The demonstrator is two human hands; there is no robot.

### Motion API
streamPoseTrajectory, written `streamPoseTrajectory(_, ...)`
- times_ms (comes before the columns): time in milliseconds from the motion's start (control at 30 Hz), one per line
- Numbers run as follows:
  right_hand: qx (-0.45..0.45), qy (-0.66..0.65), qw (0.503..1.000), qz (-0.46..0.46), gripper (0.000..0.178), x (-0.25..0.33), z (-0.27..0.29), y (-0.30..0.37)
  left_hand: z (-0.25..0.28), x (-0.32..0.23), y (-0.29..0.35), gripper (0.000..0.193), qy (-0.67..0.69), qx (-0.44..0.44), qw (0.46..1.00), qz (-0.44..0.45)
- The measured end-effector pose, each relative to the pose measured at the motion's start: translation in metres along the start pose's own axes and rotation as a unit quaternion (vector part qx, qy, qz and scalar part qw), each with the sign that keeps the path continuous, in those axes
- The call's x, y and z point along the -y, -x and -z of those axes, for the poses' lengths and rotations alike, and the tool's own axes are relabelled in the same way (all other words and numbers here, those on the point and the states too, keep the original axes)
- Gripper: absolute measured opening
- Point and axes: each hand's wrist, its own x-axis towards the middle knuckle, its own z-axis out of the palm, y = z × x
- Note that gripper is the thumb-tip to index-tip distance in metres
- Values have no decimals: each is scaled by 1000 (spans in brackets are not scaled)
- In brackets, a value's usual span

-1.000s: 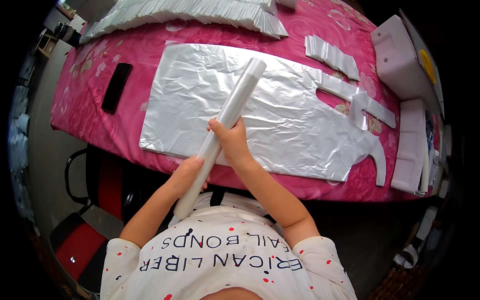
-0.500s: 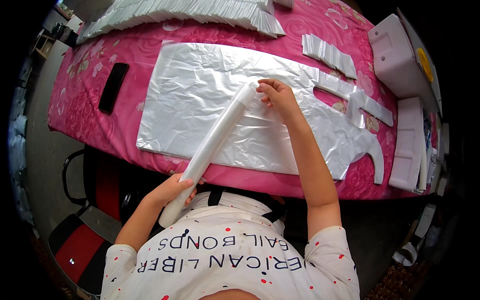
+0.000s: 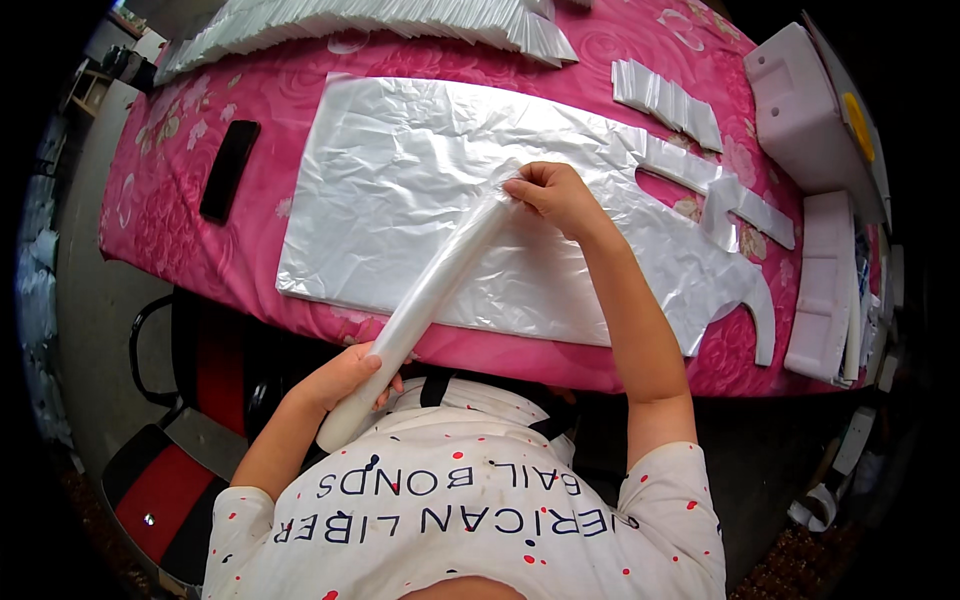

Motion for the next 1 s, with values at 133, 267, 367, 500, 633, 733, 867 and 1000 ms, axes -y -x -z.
streamPoseTrajectory(133, -115, 28, 992, 48, 20, -16, 27, -2, 1, -5, 3, 56, -31, -13, 998, 45)
streamPoseTrajectory(267, -302, 151, 938, 84, 23, -54, 102, -3, 5, -3, 14, 56, -56, -28, 992, 112)
streamPoseTrajectory(367, -417, 263, 867, 70, 27, -67, 150, 20, 12, 5, 29, 54, -97, -19, 985, 144)
streamPoseTrajectory(500, -461, 179, 869, 27, 25, -98, 189, 42, 23, -4, 40, 48, -166, 48, 973, 152)
streamPoseTrajectory(633, -421, 107, 898, 76, 22, -93, 171, 37, -6, -47, 17, 43, -446, 66, 889, 76)
streamPoseTrajectory(733, -374, 127, 911, 121, 21, -66, 128, 22, -36, -69, -24, 43, -651, 8, 747, -135)
streamPoseTrajectory(867, -299, 112, 937, 142, 19, -51, 93, -3, -60, -90, -81, 46, -733, -72, 629, -250)
streamPoseTrajectory(1000, -233, 74, 960, 135, 18, -42, 83, -14, -69, -85, -110, 47, -710, -75, 498, -492)
